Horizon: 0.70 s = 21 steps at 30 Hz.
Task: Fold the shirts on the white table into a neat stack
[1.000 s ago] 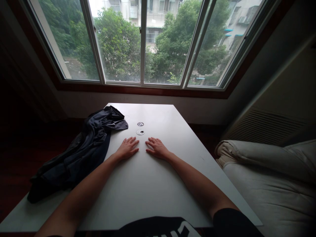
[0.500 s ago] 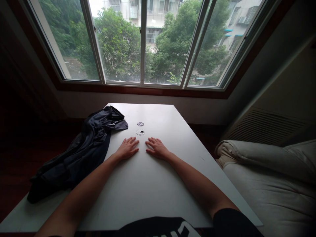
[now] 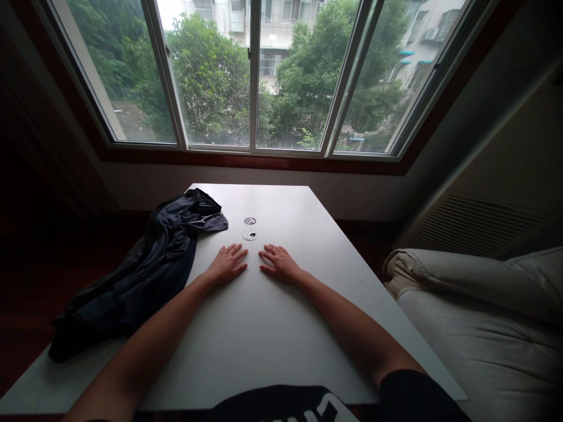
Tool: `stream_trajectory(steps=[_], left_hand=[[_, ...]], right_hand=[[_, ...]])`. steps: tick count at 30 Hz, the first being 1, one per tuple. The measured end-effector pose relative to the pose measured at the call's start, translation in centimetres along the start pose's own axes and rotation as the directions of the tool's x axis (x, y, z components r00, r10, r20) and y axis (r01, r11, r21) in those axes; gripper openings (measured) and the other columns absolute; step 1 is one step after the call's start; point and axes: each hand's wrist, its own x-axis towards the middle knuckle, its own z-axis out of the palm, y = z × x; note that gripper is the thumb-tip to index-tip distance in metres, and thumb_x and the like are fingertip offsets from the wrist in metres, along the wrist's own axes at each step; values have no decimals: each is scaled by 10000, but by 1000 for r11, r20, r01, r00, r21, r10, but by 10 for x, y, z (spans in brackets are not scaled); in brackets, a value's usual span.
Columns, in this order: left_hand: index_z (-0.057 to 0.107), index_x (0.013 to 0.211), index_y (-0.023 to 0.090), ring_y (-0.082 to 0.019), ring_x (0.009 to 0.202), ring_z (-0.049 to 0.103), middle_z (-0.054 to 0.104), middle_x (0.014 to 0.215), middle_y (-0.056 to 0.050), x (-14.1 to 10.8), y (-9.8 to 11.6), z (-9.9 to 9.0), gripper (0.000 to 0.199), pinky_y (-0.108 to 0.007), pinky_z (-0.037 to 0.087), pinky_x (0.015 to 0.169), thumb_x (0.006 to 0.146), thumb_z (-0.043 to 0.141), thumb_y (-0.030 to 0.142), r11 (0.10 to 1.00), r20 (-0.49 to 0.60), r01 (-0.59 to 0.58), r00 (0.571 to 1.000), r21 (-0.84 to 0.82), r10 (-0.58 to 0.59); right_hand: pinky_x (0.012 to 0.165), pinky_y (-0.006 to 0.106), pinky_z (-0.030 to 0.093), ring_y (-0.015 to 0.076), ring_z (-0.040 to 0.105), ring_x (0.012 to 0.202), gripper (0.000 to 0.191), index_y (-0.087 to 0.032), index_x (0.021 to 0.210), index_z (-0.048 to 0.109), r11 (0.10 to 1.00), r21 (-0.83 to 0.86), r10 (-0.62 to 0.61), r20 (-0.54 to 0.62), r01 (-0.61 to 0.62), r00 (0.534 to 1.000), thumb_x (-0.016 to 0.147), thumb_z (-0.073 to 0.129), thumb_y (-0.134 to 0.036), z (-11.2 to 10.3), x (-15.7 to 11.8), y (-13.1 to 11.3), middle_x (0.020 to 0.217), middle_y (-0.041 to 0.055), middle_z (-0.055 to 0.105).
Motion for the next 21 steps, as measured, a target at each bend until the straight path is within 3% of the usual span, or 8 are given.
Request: stream_trajectory(steps=[21], left_hand=[[429, 1595, 307, -327, 1572, 241, 301, 1701, -88, 1, 0, 0, 635, -572, 161, 1271, 1029, 415, 596, 1000, 0, -2, 1000, 5, 2]], right_hand=[[1254, 535, 214, 313, 316, 1538, 622, -276, 1543, 505, 1000, 8, 0, 3, 0, 1000, 1018, 501, -609, -2, 0, -1, 1651, 124, 378]])
